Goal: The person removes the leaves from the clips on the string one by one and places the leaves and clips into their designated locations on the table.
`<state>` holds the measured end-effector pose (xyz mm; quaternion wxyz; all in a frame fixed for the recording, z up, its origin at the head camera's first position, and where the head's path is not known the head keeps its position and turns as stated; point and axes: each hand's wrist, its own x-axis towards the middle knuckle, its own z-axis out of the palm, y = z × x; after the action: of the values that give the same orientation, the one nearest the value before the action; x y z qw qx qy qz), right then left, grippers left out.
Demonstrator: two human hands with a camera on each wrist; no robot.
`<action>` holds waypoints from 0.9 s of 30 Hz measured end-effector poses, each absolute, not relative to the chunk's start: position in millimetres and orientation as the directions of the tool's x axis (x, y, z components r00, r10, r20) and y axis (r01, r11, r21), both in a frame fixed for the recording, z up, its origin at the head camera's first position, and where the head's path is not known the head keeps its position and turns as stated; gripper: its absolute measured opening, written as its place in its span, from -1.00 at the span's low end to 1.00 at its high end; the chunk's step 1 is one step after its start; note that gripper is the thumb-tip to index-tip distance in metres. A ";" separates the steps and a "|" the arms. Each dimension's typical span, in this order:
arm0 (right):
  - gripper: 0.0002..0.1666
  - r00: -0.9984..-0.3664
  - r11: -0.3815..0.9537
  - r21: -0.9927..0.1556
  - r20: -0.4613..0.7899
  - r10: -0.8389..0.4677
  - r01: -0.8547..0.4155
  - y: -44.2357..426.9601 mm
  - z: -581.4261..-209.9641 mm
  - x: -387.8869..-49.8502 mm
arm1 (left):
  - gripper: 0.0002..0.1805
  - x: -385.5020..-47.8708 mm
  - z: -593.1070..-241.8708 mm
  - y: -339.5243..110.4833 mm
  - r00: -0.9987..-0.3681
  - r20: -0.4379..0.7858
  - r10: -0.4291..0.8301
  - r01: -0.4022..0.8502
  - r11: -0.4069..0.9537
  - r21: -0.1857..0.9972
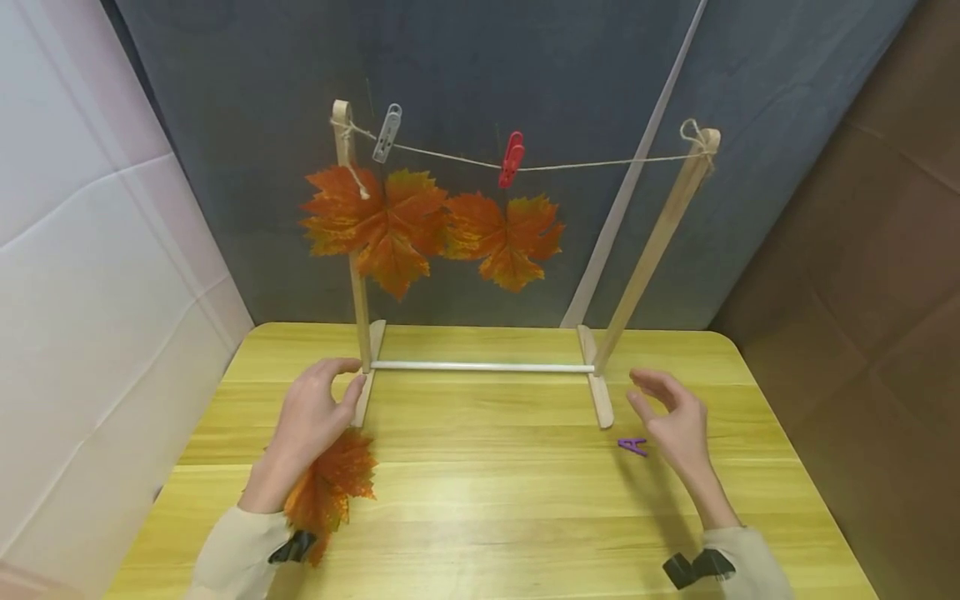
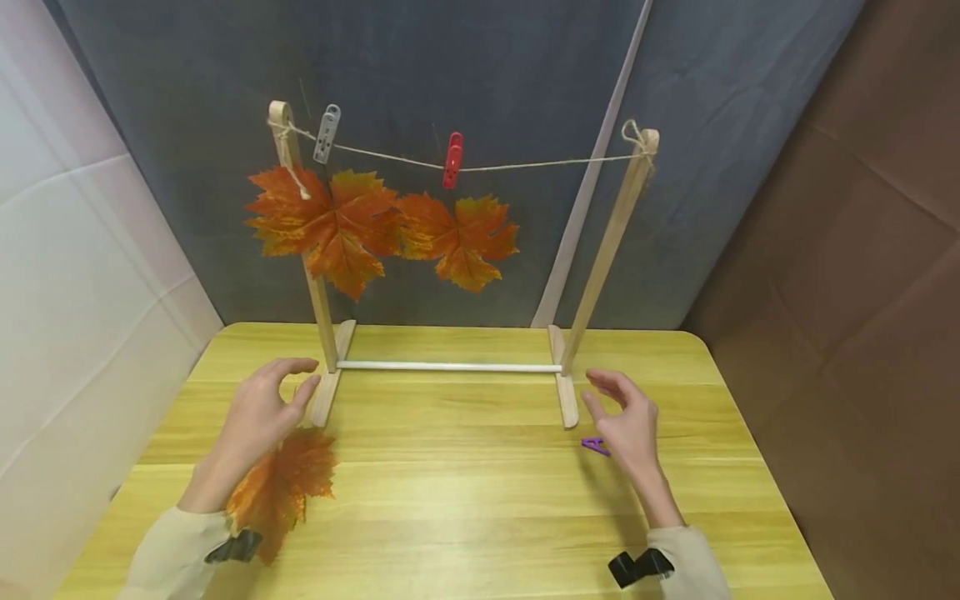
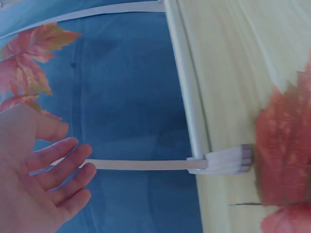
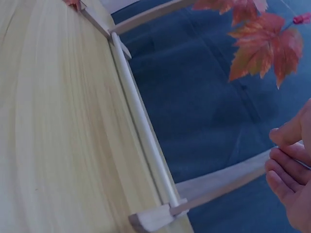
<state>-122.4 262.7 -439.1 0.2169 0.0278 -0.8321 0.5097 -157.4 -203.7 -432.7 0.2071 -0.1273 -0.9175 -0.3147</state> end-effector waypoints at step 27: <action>-0.63 -0.810 0.579 -0.650 0.586 -0.028 -0.491 226.1 -383.4 -137.4 | -0.70 -161.6 -382.0 -166.1 -0.839 0.502 0.209 0.478 0.725 0.496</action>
<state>-137.4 226.1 -383.4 0.2678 0.1532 -0.8473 0.4322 -161.6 -166.1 -382.0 0.2108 -0.1898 -0.9046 -0.3183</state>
